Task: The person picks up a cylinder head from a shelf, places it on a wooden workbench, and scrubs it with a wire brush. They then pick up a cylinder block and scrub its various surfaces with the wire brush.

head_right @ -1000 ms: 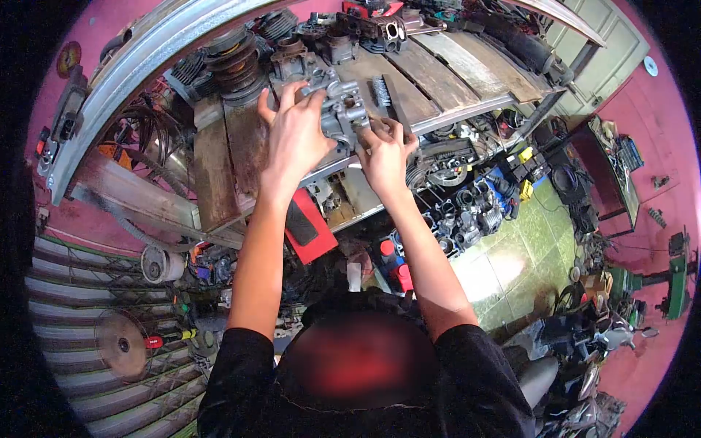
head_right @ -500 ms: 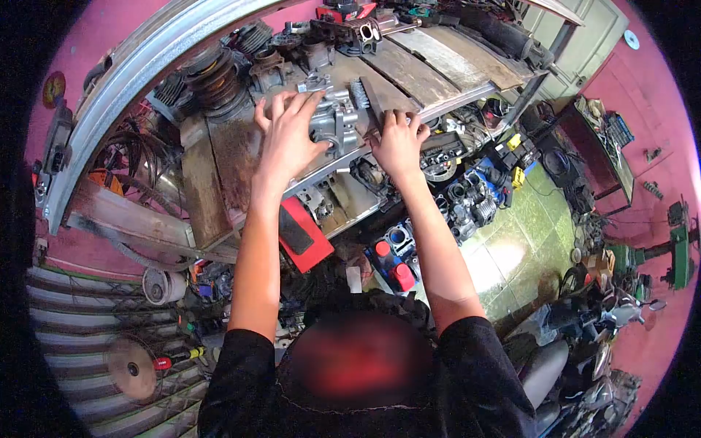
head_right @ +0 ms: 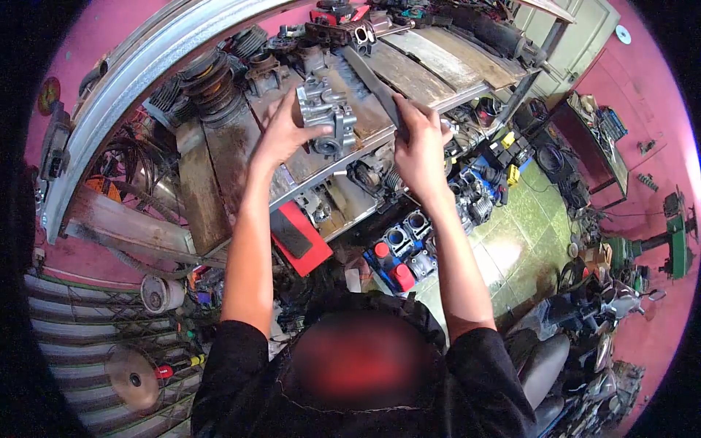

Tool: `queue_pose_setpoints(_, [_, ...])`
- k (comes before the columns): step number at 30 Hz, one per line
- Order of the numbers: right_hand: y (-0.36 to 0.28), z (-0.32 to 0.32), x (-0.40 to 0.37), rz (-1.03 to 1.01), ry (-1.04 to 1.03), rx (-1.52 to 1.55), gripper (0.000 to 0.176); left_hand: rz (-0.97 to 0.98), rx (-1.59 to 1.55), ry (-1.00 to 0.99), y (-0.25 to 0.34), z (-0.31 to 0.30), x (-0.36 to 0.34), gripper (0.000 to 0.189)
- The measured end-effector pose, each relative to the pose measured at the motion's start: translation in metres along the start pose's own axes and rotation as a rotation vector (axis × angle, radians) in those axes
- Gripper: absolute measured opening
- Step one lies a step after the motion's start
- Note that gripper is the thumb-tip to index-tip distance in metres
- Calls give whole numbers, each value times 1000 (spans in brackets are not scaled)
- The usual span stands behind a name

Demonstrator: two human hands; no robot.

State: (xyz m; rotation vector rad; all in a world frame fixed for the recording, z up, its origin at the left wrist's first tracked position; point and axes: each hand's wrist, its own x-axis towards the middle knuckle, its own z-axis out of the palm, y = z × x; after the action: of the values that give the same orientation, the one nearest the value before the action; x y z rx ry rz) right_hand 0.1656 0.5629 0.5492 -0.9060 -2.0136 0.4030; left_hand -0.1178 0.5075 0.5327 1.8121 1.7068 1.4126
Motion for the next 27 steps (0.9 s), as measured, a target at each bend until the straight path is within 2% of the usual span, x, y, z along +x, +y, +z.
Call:
queue_pose_setpoints(1, [-16, -13, 3, 1, 1, -2, 68, -36, -113, 24, 6, 7, -1, 132])
queue_pose_setpoints(2, [-34, -26, 6, -102, -41, -127, 73, -68, -227, 47, 9, 10, -2, 132])
queue_pose_setpoints(3, [-49, -35, 8, -202, -81, -254, 78, -14, -88, 151, 2, 16, -6, 116])
queue_pose_setpoints(6, [-79, -40, 1, -309, -177, -371, 83, -21, 34, 226, -13, 25, -8, 117])
queue_pose_setpoints(7, [-85, -33, 2, -344, -161, -462, 81, -41, -173, 218, -10, 28, -8, 121])
queue_pose_setpoints(10, [-103, -12, 10, -371, -104, -480, 64, -48, -167, 154, -1, 24, -5, 118])
queue_pose_setpoints(11, [-103, 0, 18, -384, -29, -517, 49, -47, -168, 152, 1, 22, -5, 118])
queue_pose_setpoints(13, [-99, 19, 40, -339, -68, -539, 44, -105, -177, 89, 6, 18, -6, 114])
queue_pose_setpoints(16, [-91, 40, 65, -306, -98, -582, 33, -109, -118, 133, 12, 19, -8, 111])
queue_pose_setpoints(18, [-90, 43, 64, -311, -103, -605, 29, -84, -219, 129, 4, 20, -5, 113])
queue_pose_setpoints(20, [-92, 32, 50, -363, -100, -542, 27, -86, 33, 147, -3, 20, -5, 118])
queue_pose_setpoints(21, [-92, 22, 36, -397, -90, -532, 37, -118, 122, 148, -13, 22, -1, 123])
queue_pose_setpoints(22, [-92, 9, 23, -393, -86, -536, 37, -112, 121, 145, -11, 23, -1, 123])
queue_pose_setpoints(26, [-100, -29, -7, -363, -98, -524, 60, -187, 204, 158, 1, 19, -6, 123])
queue_pose_setpoints(27, [-98, -25, -4, -378, -55, -503, 54, -156, 129, 148, -3, 20, -5, 122])
